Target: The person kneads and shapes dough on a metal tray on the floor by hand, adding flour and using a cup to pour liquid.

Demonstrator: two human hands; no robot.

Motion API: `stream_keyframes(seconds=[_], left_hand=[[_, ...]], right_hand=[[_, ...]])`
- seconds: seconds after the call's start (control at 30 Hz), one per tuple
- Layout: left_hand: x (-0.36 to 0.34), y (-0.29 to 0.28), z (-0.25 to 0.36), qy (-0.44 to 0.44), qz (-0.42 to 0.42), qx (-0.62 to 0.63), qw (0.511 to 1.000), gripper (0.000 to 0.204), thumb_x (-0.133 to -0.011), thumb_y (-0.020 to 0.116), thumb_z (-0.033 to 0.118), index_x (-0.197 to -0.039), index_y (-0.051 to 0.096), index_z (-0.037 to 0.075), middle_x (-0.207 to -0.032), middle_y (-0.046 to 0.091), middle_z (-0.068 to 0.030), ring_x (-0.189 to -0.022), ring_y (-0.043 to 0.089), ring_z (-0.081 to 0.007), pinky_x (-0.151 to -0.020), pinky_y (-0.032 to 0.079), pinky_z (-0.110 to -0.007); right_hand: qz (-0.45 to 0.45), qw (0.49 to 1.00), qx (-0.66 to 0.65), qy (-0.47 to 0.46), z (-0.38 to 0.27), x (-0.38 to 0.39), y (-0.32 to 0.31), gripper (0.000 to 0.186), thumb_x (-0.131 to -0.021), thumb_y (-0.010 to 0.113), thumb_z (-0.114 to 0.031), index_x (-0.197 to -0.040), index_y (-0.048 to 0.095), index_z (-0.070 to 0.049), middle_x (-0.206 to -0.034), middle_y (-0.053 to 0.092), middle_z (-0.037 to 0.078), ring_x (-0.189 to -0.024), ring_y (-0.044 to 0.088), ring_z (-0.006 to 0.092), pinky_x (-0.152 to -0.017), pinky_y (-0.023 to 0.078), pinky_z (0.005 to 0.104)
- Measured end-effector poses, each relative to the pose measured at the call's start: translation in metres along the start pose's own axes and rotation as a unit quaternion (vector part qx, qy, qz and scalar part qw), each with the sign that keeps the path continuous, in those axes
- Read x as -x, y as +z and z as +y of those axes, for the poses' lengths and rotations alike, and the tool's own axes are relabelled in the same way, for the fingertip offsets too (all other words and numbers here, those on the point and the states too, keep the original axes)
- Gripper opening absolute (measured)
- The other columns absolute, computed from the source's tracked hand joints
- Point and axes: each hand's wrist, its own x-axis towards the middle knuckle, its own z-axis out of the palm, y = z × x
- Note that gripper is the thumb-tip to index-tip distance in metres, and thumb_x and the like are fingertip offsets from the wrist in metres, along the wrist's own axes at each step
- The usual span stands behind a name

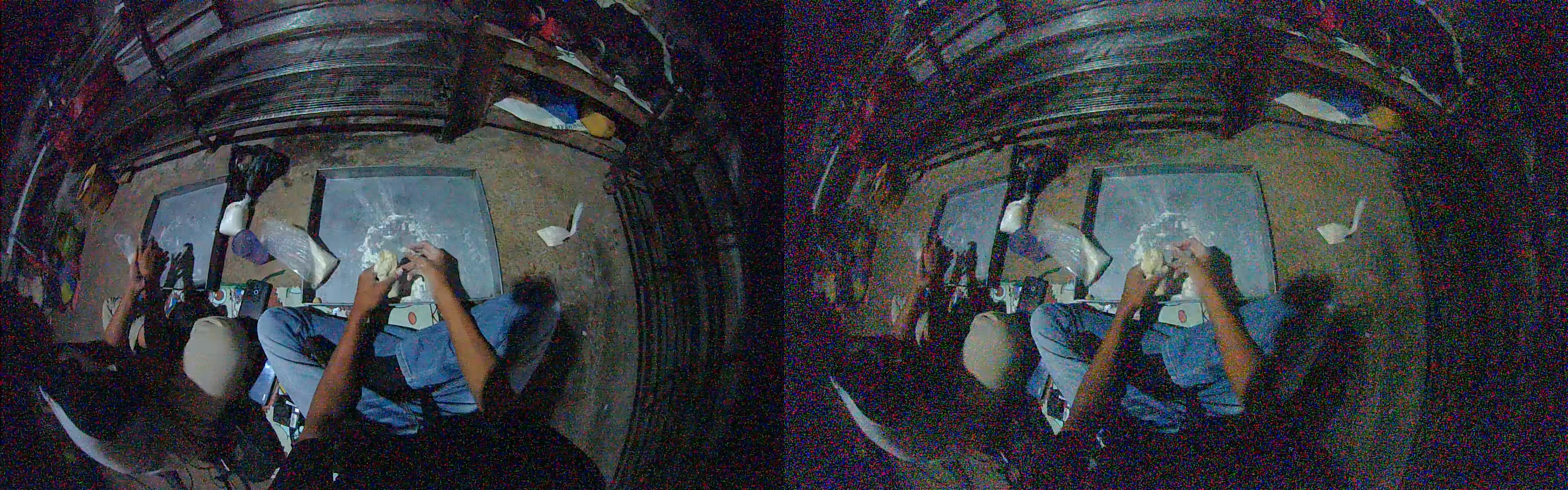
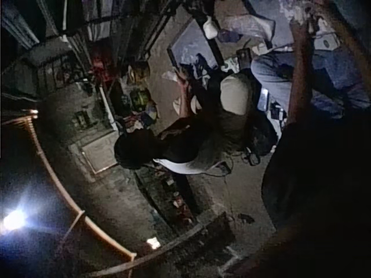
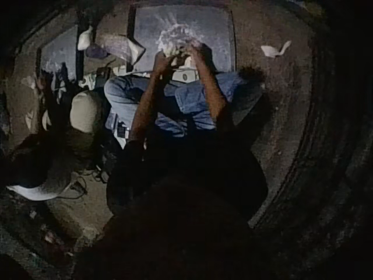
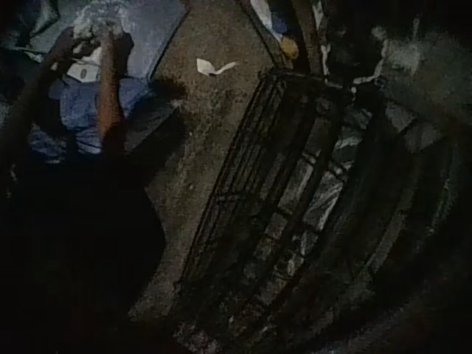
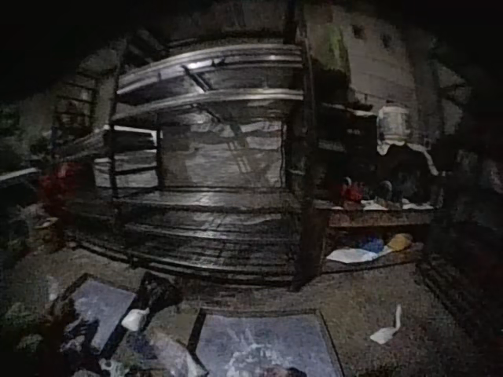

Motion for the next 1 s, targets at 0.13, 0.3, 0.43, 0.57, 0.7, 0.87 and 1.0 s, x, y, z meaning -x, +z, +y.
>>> stream_keyframes(seconds=[0.13,0.3,0.43,0.57,0.7,0.87,1.0], left_hand=[[-0.005,-0.008,-0.014,-0.007,0.026,0.074,0.997,0.029,-0.088,0.063,0.02,-0.111,0.058,0.002,-0.095,0.064,-0.0046,-0.082,0.062,-0.0145,-0.07,0.05,-0.028],[-0.01,-0.022,-0.012,-0.033,0.012,0.146,0.989,0.04,-0.094,0.052,0.034,-0.118,0.054,0.002,-0.105,0.061,-0.0076,-0.092,0.06,-0.0172,-0.08,0.049,-0.031],[-0.004,-0.012,-0.002,-0.143,-0.057,0.1,0.983,0.053,-0.094,0.047,0.046,-0.124,0.049,0.002,-0.113,0.057,-0.009,-0.098,0.058,-0.02,-0.082,0.048,-0.033],[-0.004,0.002,-0.007,-0.21,-0.091,0.183,0.956,0.056,-0.093,0.049,0.046,-0.127,0.046,0.001,-0.119,0.055,-0.0097,-0.1,0.057,-0.0226,-0.085,0.046,-0.032],[-0.01,-0.015,-0.032,-0.155,-0.078,0.046,0.984,0.057,-0.093,0.052,0.038,-0.133,0.039,0.0,-0.12,0.055,-0.0123,-0.101,0.058,-0.0242,-0.085,0.047,-0.034],[-0.012,-0.011,-0.026,-0.076,-0.005,0.013,0.997,0.057,-0.091,0.058,0.028,-0.135,0.037,-0.002,-0.12,0.055,-0.0144,-0.102,0.057,-0.0252,-0.087,0.047,-0.034],[-0.011,-0.014,0.001,0.076,0.151,-0.078,0.983,0.07,-0.077,0.071,0.016,-0.136,0.037,0.0,-0.125,0.054,-0.0155,-0.111,0.053,-0.03,-0.096,0.041,-0.038]], right_hand=[[0.03,0.993,0.11,-0.012,-0.018,0.002,0.013,0.051,-0.075,0.074,-0.034,-0.112,0.058,-0.003,-0.1,0.067,0.01,-0.077,0.067,0.0189,-0.067,0.052,0.029],[-0.081,0.974,0.198,-0.073,-0.046,0.012,0.019,0.074,-0.063,0.08,-0.046,-0.12,0.055,-0.006,-0.11,0.064,0.014,-0.098,0.062,0.0275,-0.084,0.049,0.0344],[-0.088,0.927,0.363,-0.012,-0.031,0.013,0.028,0.089,-0.054,0.082,-0.046,-0.123,0.049,-0.001,-0.111,0.062,0.019,-0.103,0.06,0.0349,-0.087,0.048,0.0396],[-0.037,0.943,0.332,-0.006,0.019,0.001,0.02,0.064,-0.06,0.078,-0.037,-0.109,0.057,-0.002,-0.102,0.065,0.019,-0.094,0.063,0.0358,-0.08,0.051,0.042],[-0.018,0.921,0.389,0.015,-0.02,0.016,0.032,0.038,-0.067,0.069,-0.03,-0.093,0.064,-0.003,-0.088,0.067,0.021,-0.08,0.065,0.0376,-0.073,0.052,0.0437],[0.008,0.884,0.466,-0.028,-0.026,0.016,0.028,0.032,-0.069,0.067,-0.026,-0.091,0.065,-0.003,-0.086,0.067,0.02,-0.079,0.065,0.0375,-0.072,0.052,0.0448],[-0.005,0.873,0.487,-0.016,-0.029,0.018,0.025,0.027,-0.071,0.065,-0.022,-0.091,0.066,-0.003,-0.085,0.067,0.018,-0.079,0.066,0.036,-0.071,0.052,0.0457]])
